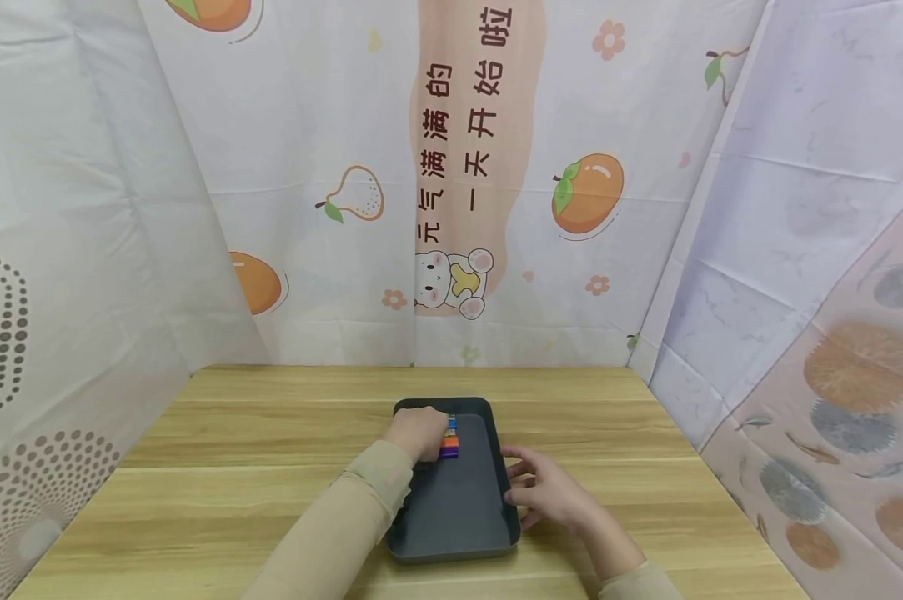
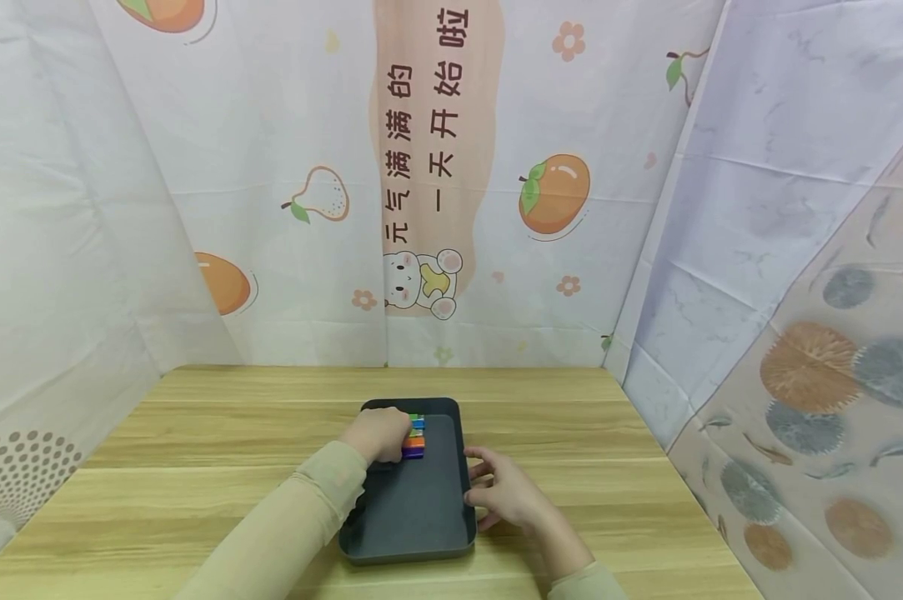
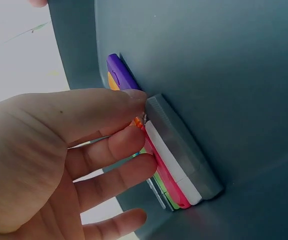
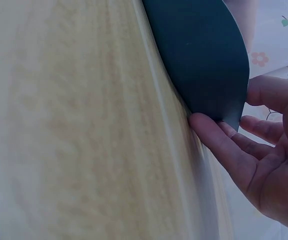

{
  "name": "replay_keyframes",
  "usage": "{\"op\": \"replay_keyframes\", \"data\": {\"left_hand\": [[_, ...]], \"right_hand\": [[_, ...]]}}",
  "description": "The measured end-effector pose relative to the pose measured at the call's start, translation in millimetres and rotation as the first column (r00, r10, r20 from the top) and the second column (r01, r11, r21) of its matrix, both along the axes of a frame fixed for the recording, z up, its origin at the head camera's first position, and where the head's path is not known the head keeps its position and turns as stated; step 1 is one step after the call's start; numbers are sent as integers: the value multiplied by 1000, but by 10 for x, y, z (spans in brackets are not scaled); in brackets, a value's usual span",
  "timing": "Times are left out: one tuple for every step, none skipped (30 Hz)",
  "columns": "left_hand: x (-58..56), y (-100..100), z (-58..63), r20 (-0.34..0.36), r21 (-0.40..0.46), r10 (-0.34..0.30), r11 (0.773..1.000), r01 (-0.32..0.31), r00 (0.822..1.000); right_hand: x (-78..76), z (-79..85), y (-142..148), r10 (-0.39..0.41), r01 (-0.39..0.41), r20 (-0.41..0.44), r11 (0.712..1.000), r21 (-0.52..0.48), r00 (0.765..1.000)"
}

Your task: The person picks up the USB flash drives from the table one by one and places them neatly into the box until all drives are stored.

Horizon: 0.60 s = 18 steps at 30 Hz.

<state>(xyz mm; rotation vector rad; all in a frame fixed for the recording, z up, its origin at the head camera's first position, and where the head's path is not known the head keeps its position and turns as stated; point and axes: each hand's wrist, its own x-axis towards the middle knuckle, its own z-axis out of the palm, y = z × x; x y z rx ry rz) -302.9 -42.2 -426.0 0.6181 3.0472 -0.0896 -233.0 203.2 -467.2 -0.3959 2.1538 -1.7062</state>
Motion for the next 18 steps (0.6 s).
{"op": "replay_keyframes", "data": {"left_hand": [[-6,-4,3,3,1,-1,1000,1,1000],[-16,-10,6,6,4,-3,1000,3,1000],[-28,-15,11,15,10,-5,1000,5,1000],[-41,-22,19,26,13,-11,1000,10,1000],[-55,-28,32,37,21,-18,1000,17,999],[-65,-35,53,47,31,-25,999,24,999],[-70,-44,83,58,49,-32,998,30,998],[-76,-53,112,66,64,-39,997,34,997],[-77,-63,144,82,87,-46,995,39,996],[-75,-77,180,92,111,-53,993,43,994],[-72,-90,221,99,140,-56,989,42,993],[-67,-107,259,106,167,-61,985,42,992],[-64,-125,294,104,193,-67,980,45,992],[-60,-143,329,105,217,-75,975,50,992],[-52,-161,369,101,241,-87,969,61,991],[-44,-183,409,89,260,-98,963,71,991],[-32,-203,450,79,273,-107,959,81,991],[-21,-226,487,68,288,-118,953,94,991]], "right_hand": [[0,-2,-3,0,0,1,1000,0,1000],[0,-3,-4,0,0,2,1000,0,1000],[-1,-5,-5,0,0,3,1000,0,1000],[-2,-4,-4,-2,2,5,1000,1,1000],[-4,0,-2,-5,5,8,1000,4,1000],[-6,9,1,-10,10,11,1000,5,1000],[-8,23,8,-17,17,9,1000,11,1000],[-12,43,16,-24,24,8,1000,18,1000],[-17,65,23,-32,32,4,999,27,999],[-21,92,29,-40,40,-5,999,36,999],[-27,122,35,-47,47,-17,998,44,999],[-36,153,43,-52,53,-30,997,50,998],[-47,185,53,-54,57,-47,996,63,997],[-60,218,63,-55,60,-69,995,74,996],[-73,252,74,-57,66,-97,994,86,994],[-86,286,85,-63,76,-126,992,98,990],[-102,320,98,-67,84,-154,990,110,986],[-118,352,112,-69,92,-184,988,121,981]]}}
